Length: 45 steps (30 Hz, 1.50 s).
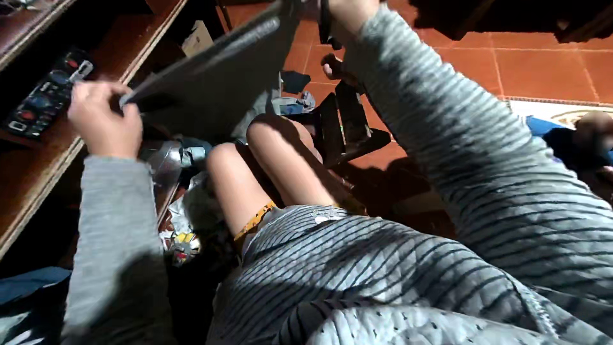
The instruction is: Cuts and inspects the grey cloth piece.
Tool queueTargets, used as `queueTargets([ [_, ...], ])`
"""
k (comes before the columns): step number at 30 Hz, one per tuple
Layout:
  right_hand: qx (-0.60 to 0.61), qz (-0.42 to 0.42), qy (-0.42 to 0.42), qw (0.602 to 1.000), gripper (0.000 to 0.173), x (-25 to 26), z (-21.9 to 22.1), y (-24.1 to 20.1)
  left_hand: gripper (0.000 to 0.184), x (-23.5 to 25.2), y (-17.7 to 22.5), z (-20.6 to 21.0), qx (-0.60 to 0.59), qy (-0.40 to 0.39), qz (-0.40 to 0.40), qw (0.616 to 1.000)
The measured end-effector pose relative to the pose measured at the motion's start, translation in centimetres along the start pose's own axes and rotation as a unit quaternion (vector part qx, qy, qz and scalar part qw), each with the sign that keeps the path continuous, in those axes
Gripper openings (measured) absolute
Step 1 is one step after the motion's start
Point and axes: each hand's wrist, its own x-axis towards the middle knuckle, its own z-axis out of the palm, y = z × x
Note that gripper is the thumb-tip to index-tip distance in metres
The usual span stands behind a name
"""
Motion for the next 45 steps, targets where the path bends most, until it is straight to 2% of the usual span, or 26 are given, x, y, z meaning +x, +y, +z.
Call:
queueTargets([
  [1, 0.0, -0.015, -0.03, 0.999, 0.043, -3.0, -0.2, -1.1, 0.029, -2.8, -0.6, -0.6, -0.005, -0.011, 0.03, 0.999],
  [3, 0.004, -0.033, -0.07, 0.997, 0.056, -9.2, 0.4, -0.9, 0.025, -9.2, -2.2, -0.5, -0.032, -0.087, 0.08, 0.993],
  [6, 0.024, -0.014, -0.099, 0.995, 0.05, -18.1, 2.6, 3.0, 0.022, -17.2, -4.5, 1.9, -0.121, -0.296, 0.077, 0.944],
  [8, 0.034, 0.041, -0.115, 0.992, 0.047, -22.4, 4.0, 5.2, 0.02, -19.5, -3.5, 3.1, -0.158, -0.421, 0.059, 0.891],
  [11, 0.061, 0.115, -0.113, 0.985, 0.048, -25.3, 5.8, 6.9, 0.023, -18.6, -1.0, 4.6, -0.176, -0.499, 0.104, 0.842],
  [13, 0.064, 0.14, -0.117, 0.981, 0.049, -25.6, 6.6, 7.4, 0.03, -17.1, 1.9, 5.8, -0.19, -0.487, 0.114, 0.845],
  [16, 0.086, 0.166, -0.144, 0.972, 0.049, -25.7, 7.2, 8.1, 0.033, -17.1, 6.3, 10.2, -0.252, -0.334, 0.143, 0.897],
  [18, 0.115, 0.169, -0.173, 0.963, 0.056, -26.5, 6.9, 8.3, 0.036, -17.0, 9.3, 13.0, -0.255, -0.246, 0.179, 0.918],
  [21, 0.144, 0.208, -0.236, 0.938, 0.06, -28.3, 4.9, 8.0, 0.038, -16.3, 12.1, 15.3, -0.219, -0.186, 0.224, 0.931],
  [25, 0.227, 0.267, -0.299, 0.888, 0.07, -32.2, 1.4, 8.2, 0.022, -15.4, 13.5, 16.0, -0.16, -0.184, 0.26, 0.934],
  [27, 0.269, 0.302, -0.321, 0.856, 0.066, -34.0, -0.1, 8.2, 0.016, -15.2, 13.6, 16.1, -0.153, -0.175, 0.271, 0.934],
  [31, 0.406, 0.335, -0.357, 0.771, 0.055, -36.0, -2.2, 7.2, 0.018, -16.1, 13.3, 16.1, -0.181, -0.161, 0.273, 0.931],
  [34, 0.414, 0.369, -0.404, 0.727, 0.054, -36.1, -3.3, 5.9, 0.019, -16.9, 13.1, 15.8, -0.19, -0.148, 0.262, 0.935],
  [37, 0.397, 0.386, -0.412, 0.724, 0.057, -35.6, -2.8, 4.7, 0.02, -17.2, 13.0, 15.9, -0.181, -0.15, 0.257, 0.937],
  [41, 0.424, 0.36, -0.38, 0.739, 0.056, -35.4, -1.0, 5.0, 0.033, -16.7, 13.7, 16.1, -0.152, -0.158, 0.249, 0.943],
  [45, 0.414, 0.356, -0.373, 0.75, 0.06, -34.8, -0.4, 4.4, 0.019, -16.6, 13.9, 17.0, -0.169, -0.121, 0.277, 0.938],
])
